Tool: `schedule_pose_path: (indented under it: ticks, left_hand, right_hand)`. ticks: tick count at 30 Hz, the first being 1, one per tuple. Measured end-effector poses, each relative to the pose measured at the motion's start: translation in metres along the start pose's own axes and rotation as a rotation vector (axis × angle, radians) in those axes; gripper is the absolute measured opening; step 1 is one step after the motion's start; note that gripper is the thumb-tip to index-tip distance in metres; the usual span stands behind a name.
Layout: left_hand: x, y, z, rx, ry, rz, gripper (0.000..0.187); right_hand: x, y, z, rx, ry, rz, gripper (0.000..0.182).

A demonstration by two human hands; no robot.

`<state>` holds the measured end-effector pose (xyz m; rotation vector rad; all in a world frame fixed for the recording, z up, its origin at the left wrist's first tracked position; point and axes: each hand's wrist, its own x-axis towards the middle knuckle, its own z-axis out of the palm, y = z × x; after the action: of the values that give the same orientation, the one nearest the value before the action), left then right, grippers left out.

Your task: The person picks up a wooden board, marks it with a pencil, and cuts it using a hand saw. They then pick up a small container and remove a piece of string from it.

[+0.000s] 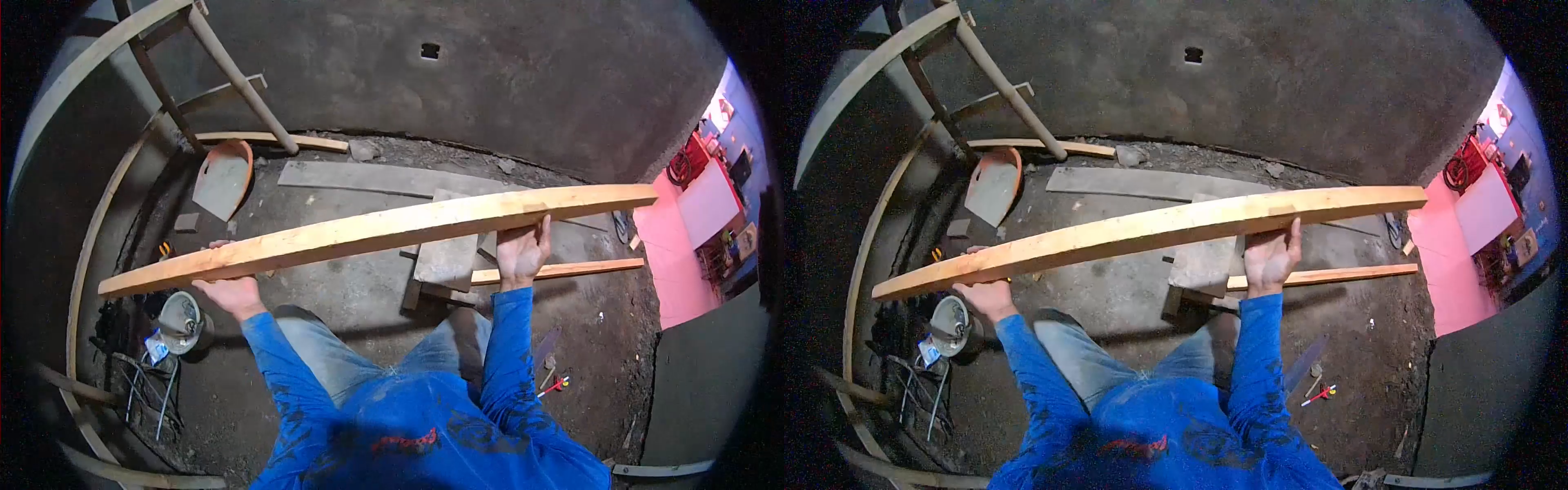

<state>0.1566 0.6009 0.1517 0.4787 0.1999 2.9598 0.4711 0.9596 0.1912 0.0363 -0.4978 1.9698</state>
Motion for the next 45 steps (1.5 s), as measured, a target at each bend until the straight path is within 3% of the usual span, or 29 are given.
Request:
schedule_pose_path:
  ticks: [2, 4, 5, 6, 7, 8, 9, 10, 12, 14, 18, 20, 22, 24, 26, 27, 28, 29, 30, 31, 36, 45]
  left_hand:
    - [-0.013, -0.003, 0.007, 0.092, 0.218, 0.065, 0.076]
    - [-0.016, -0.005, 0.014, 0.106, 0.145, 0.110, 0.070]
    - [-0.015, -0.005, 0.021, 0.225, 0.151, 0.131, 0.064]
    - [-0.020, -0.006, 0.040, 0.180, 0.153, 0.114, 0.059]
    - [-0.017, -0.002, 0.033, 0.159, 0.113, 0.074, 0.059]
    - [-0.030, -0.009, 0.072, 0.170, 0.233, 0.138, 0.050]
    - [-0.025, -0.004, 0.055, -0.056, 0.098, 0.058, 0.048]
    - [-0.026, -0.004, 0.069, -0.131, 0.143, 0.032, 0.045]
    - [-0.032, -0.006, 0.084, -0.208, 0.070, 0.071, 0.046]
    - [-0.033, -0.009, 0.073, -0.246, -0.055, 0.086, 0.046]
    - [-0.023, -0.018, 0.055, -0.487, -0.373, -0.021, 0.048]
    - [-0.022, -0.022, 0.049, -0.484, -0.389, -0.016, 0.046]
    - [-0.022, -0.025, 0.038, -0.618, -0.531, -0.042, 0.047]
    - [-0.025, -0.020, 0.039, -0.657, -0.497, -0.064, 0.045]
    - [-0.027, -0.013, 0.039, -0.499, -0.305, -0.019, 0.042]
    - [-0.028, -0.009, 0.045, -0.332, -0.157, 0.053, 0.046]
    - [-0.029, -0.004, 0.052, -0.168, -0.015, 0.098, 0.052]
    - [-0.035, 0.001, 0.050, 0.248, 0.103, 0.175, 0.066]
    - [-0.035, 0.005, 0.058, 0.320, 0.359, 0.190, 0.075]
    - [-0.028, 0.011, 0.042, 0.329, 0.260, 0.192, 0.078]
    - [-0.029, 0.025, 0.067, 0.539, 0.340, 0.240, 0.081]
    - [-0.034, 0.056, 0.077, 0.569, 0.401, 0.256, 0.081]
  right_hand:
    - [0.001, -0.006, 0.004, 0.009, -0.012, -0.002, 0.049]
    - [0.001, -0.006, 0.015, -0.052, 0.030, -0.049, 0.055]
    - [0.006, -0.013, 0.005, 0.035, -0.147, 0.067, 0.057]
    - [0.012, -0.013, 0.005, -0.013, -0.212, 0.026, 0.057]
    - [0.016, -0.013, -0.004, -0.058, -0.124, 0.007, 0.058]
    - [0.018, -0.021, -0.019, -0.023, -0.229, 0.085, 0.059]
    - [0.024, -0.026, -0.017, -0.007, -0.448, 0.184, 0.059]
    - [0.007, -0.016, 0.002, -0.066, -0.590, 0.165, 0.063]
    - [0.020, -0.029, -0.031, -0.025, -0.640, 0.224, 0.061]
    - [0.018, -0.029, -0.055, 0.139, -0.244, 0.058, 0.066]
    - [0.022, -0.031, -0.079, 0.128, -0.335, 0.107, 0.059]
    - [0.021, -0.028, -0.081, 0.219, -0.447, 0.163, 0.058]
    - [0.019, -0.026, -0.083, 0.202, -0.436, 0.160, 0.057]
    - [0.009, -0.027, -0.068, 0.113, -0.393, 0.126, 0.056]
    - [-0.004, -0.016, -0.027, 0.068, -0.627, 0.231, 0.053]
    - [-0.006, -0.009, -0.016, 0.028, -0.607, 0.201, 0.053]
    - [-0.004, -0.005, -0.017, 0.021, -0.489, 0.190, 0.052]
    - [0.002, -0.011, -0.031, 0.010, -0.369, 0.156, 0.051]
    - [0.021, -0.028, -0.074, 0.245, -0.239, 0.351, 0.052]
    - [0.005, -0.010, -0.013, -0.127, 0.198, 0.024, 0.051]
    - [0.007, -0.001, 0.017, -0.158, 0.039, 0.003, 0.040]
    - [0.008, 0.007, 0.021, -0.210, 0.053, 0.035, 0.038]
